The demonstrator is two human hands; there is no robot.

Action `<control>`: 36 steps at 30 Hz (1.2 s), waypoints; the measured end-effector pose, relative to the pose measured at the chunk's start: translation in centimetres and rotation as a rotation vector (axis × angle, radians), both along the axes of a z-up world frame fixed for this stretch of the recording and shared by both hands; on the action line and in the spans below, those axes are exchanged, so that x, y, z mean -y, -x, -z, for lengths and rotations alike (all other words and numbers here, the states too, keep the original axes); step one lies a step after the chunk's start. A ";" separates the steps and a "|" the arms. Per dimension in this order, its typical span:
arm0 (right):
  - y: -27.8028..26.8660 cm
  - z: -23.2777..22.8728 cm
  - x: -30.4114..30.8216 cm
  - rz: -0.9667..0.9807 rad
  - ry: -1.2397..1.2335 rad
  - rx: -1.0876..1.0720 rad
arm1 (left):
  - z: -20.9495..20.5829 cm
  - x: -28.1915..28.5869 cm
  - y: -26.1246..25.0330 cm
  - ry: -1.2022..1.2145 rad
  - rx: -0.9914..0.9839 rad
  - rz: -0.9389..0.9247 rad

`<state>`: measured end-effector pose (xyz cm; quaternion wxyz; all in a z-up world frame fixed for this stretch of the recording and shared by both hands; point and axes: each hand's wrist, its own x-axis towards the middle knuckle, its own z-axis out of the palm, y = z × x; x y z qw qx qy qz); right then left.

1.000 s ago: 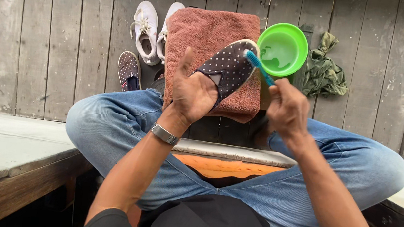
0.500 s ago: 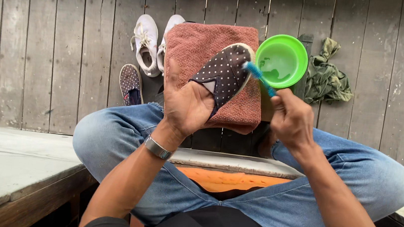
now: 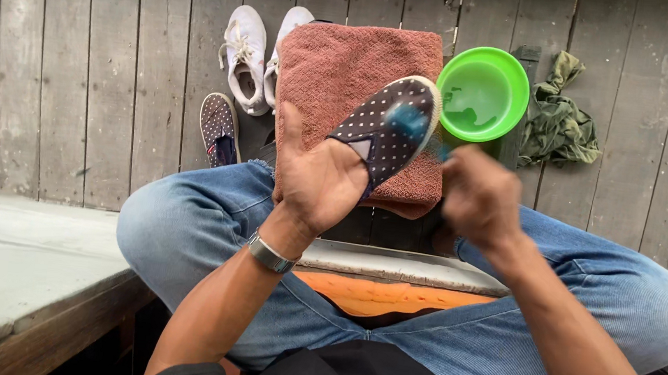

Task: The person scrubs a dark blue canvas sneaker with white polka dots using a blue toothbrush and water from a green bowl. They repeatedly dip the brush and scrub the upper and sole while the shoe rests on a brown towel.

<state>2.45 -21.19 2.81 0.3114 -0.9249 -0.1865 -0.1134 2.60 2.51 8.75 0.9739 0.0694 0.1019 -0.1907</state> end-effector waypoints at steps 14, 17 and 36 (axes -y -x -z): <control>0.4 1.0 -0.8 -0.057 -0.066 -0.108 | -0.7 -0.5 0.1 0.003 -0.088 -0.082; 1.1 1.9 -0.9 -0.093 -0.056 -0.142 | -1.3 -0.7 -0.1 -0.024 -0.071 -0.084; 0.1 -0.2 -1.6 0.110 -0.165 -0.045 | -1.4 0.1 0.8 -0.185 0.075 -0.006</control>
